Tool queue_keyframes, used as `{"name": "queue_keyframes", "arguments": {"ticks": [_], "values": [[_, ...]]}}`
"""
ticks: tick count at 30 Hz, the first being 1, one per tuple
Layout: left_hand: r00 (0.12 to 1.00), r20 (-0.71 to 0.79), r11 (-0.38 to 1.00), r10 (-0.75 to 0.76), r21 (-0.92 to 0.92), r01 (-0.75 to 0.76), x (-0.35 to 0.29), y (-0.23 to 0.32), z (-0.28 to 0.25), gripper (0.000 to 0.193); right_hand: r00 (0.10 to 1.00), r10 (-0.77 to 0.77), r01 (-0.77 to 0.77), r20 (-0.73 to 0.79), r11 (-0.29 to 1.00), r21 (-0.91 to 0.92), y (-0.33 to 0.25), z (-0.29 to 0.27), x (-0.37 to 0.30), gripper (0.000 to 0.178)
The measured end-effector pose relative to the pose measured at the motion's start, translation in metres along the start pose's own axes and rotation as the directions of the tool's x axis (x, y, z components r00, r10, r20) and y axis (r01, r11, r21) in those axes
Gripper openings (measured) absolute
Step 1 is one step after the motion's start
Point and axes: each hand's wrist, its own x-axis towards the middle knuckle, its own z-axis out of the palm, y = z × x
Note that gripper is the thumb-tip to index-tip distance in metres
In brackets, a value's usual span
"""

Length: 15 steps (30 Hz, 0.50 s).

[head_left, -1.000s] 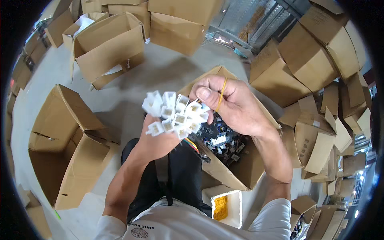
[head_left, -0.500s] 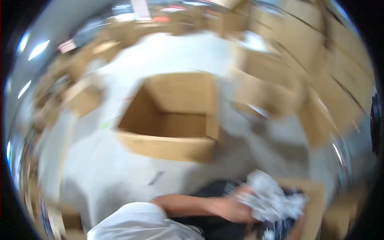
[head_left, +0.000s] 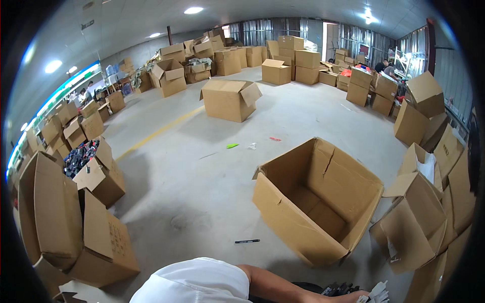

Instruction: The person bundles electronic wire harnesses by picking them from a cardboard box, gathering them together, securing each group with a rubber band, and placing the bundles into another box.

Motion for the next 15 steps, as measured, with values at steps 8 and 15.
{"name": "queue_keyframes", "arguments": {"ticks": [8, 15], "values": [[0.998, 0.013, 0.997, 0.064, -0.051, -0.064, -0.021, 0.021, 0.015, 0.031, 0.956, 0.211, -0.189, -0.203, 0.974, 0.122, -0.039, -0.025, -0.048, 0.027], [0.985, 0.170, 0.923, 0.003, 0.379, -0.068, -0.032, 0.007, -0.011, 0.021, 0.400, 0.433, -0.529, -0.808, 0.829, 0.182, -0.155, -0.192, -0.368, 0.024]]}}
